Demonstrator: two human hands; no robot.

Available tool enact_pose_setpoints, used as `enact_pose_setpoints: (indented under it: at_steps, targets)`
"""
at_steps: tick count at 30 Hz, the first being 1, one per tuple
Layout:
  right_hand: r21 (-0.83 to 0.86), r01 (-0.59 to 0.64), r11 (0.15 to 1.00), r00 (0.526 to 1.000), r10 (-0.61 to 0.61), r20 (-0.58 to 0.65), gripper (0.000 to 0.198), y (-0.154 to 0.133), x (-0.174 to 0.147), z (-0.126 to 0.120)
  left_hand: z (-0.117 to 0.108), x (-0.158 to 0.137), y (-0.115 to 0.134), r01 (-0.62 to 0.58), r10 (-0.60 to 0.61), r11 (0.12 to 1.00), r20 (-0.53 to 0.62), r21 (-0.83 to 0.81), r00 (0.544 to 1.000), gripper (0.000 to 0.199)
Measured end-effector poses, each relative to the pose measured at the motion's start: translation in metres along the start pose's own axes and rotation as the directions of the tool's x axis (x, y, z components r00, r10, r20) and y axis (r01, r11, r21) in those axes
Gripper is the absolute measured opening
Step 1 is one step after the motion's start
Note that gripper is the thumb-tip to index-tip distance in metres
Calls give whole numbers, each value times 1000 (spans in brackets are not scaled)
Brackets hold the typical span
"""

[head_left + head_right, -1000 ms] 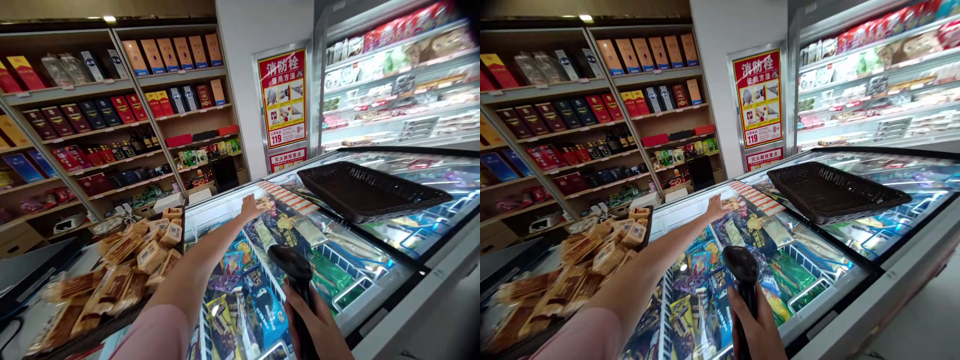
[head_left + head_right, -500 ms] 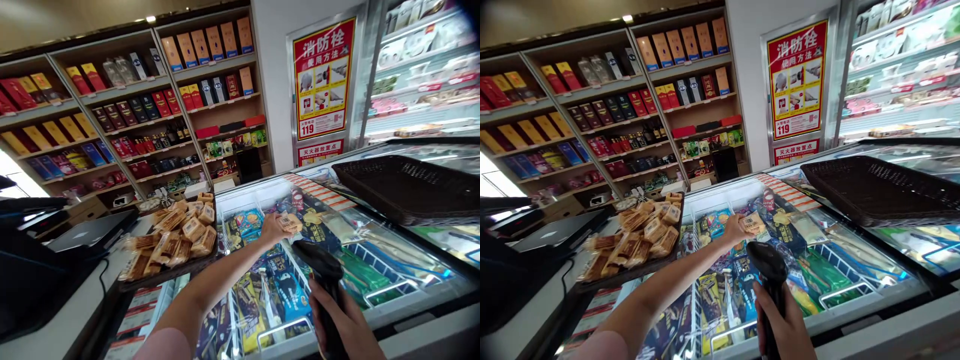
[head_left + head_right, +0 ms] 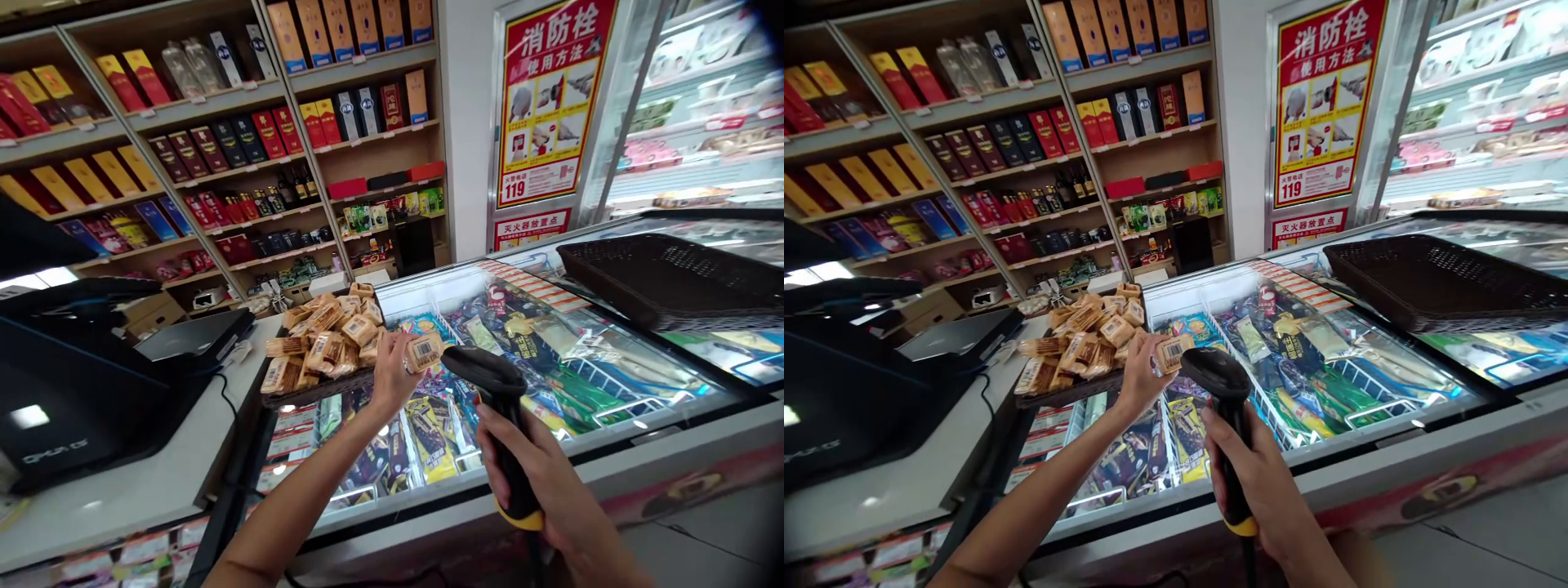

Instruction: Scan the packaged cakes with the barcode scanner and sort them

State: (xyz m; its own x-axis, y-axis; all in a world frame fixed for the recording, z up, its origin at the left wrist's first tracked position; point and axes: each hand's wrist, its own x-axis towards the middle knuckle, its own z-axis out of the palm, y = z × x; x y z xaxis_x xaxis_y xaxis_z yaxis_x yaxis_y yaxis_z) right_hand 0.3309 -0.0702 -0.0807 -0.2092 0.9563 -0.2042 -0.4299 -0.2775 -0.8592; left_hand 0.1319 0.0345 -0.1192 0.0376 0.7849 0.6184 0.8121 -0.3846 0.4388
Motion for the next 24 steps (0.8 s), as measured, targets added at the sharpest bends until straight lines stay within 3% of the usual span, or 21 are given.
enact_pose_setpoints:
  at_steps: [8, 12, 15, 18, 21, 24]
  targets:
    - [-55, -30, 998, 997, 33, 66, 49, 6, -12, 17, -24, -18, -7, 20, -20, 998, -8, 54, 1000, 54]
    - [-48, -23, 999, 999, 24, 25, 51, 7, -15, 20, -38, -7, -2, -18, 17, 999, 9, 44, 1000, 55]
    - [-50, -26, 998, 1000, 26, -6, 51, 12, -12, 14, -58, 29, -11, -12, 11, 991, 9, 131, 1000, 56]
    - [-60, -47, 997, 999, 48, 1, 51, 21, -3, 3, -81, 87, -35, 122, -136, 937, 20, 327, 990, 60]
    - [-103, -78, 992, 996, 81, 29, 52, 29, 5, -7, -94, 143, -64, 300, -381, 826, 80, 476, 921, 65]
    - [-109, -83, 991, 996, 85, 15, 50, 36, 10, -15, -92, 175, -85, 377, -473, 799, 103, 469, 875, 51]
